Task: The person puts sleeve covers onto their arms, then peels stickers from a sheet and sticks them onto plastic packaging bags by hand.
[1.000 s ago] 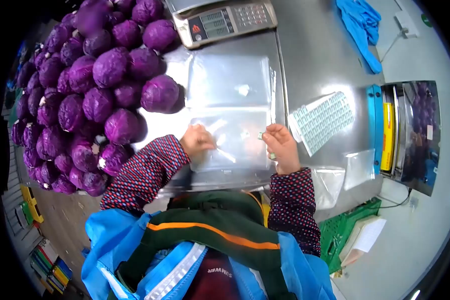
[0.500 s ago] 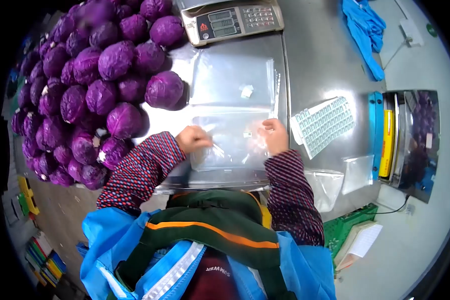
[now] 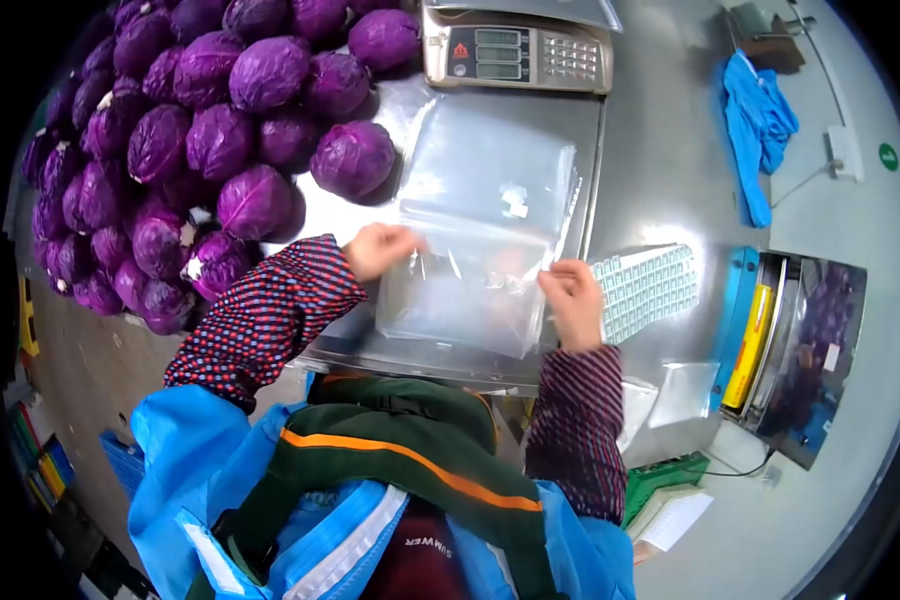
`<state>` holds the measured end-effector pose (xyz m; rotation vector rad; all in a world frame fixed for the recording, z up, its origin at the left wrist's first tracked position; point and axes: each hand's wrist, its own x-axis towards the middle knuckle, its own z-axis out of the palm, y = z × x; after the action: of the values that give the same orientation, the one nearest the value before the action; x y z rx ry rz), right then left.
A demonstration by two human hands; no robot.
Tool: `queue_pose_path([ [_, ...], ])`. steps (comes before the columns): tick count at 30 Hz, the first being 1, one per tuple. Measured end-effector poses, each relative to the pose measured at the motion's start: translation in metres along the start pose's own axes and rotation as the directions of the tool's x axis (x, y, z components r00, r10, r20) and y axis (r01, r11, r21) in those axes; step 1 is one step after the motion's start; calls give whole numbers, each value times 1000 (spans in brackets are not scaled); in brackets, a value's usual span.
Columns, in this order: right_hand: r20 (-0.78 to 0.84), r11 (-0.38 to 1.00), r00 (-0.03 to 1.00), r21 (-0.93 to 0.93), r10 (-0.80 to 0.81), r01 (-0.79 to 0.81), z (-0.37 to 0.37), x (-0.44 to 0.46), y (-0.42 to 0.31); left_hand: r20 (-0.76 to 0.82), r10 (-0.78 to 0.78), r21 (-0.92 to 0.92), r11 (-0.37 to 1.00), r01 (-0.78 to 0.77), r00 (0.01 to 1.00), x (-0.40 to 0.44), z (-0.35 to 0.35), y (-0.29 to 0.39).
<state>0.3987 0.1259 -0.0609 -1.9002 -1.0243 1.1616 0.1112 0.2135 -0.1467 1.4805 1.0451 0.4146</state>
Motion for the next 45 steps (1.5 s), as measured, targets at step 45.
queue_pose_path([
  [45, -434, 803, 853, 595, 289, 30, -161, 51, 75, -350, 123, -26, 990, -141, 929, 106, 239, 104],
])
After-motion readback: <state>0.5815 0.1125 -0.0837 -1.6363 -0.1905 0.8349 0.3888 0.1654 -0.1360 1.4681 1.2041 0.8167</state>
